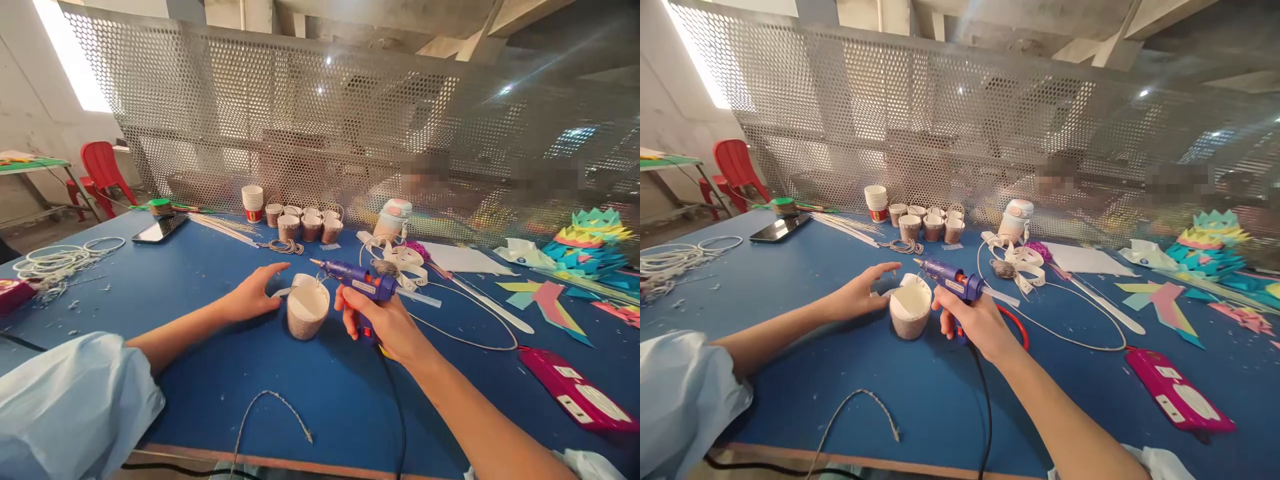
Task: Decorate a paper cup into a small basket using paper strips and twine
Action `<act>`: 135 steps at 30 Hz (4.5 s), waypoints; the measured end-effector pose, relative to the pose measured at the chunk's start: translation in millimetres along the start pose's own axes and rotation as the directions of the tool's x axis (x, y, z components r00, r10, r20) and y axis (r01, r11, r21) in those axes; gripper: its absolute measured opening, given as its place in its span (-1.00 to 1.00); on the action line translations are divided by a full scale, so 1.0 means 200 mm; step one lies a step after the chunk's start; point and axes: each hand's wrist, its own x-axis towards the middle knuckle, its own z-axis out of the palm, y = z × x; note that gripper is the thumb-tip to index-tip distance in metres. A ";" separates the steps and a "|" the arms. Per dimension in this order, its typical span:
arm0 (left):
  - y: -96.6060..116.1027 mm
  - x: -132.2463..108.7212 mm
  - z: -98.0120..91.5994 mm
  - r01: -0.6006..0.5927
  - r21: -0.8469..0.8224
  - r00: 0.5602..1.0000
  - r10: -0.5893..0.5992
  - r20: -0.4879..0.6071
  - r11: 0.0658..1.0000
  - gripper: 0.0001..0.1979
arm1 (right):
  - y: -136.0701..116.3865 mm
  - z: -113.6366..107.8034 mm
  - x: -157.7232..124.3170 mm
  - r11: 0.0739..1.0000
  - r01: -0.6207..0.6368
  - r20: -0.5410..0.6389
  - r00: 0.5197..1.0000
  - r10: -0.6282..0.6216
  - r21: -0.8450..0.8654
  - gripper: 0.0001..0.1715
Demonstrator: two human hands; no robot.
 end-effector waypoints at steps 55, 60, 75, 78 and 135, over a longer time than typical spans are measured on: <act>0.08 0.00 -0.13 -0.441 0.339 0.897 0.398 0.191 0.831 -0.75 | 0.00 0.08 -0.09 0.875 -0.007 -0.142 0.987 -0.070 -0.484 -0.68; 0.12 0.01 -0.15 -0.424 0.189 0.902 0.393 0.179 0.886 -0.87 | 0.00 0.09 -0.09 0.873 0.016 -0.135 0.986 -0.094 -0.488 -0.67; 0.16 0.06 -0.04 -0.103 -0.451 0.961 0.207 0.186 0.886 -0.81 | 0.02 0.09 -0.08 0.885 0.059 -0.129 0.983 -0.133 -0.463 -0.63; 0.16 0.04 -0.04 -0.159 -0.400 0.950 0.251 0.189 0.902 -0.83 | 0.00 0.10 -0.08 0.872 0.059 -0.129 0.982 -0.139 -0.486 -0.65; 0.18 -0.09 0.06 -0.096 -0.039 0.990 0.091 -0.107 0.995 -0.86 | 0.01 0.16 -0.17 0.536 0.236 0.124 0.963 -0.238 -0.811 -0.90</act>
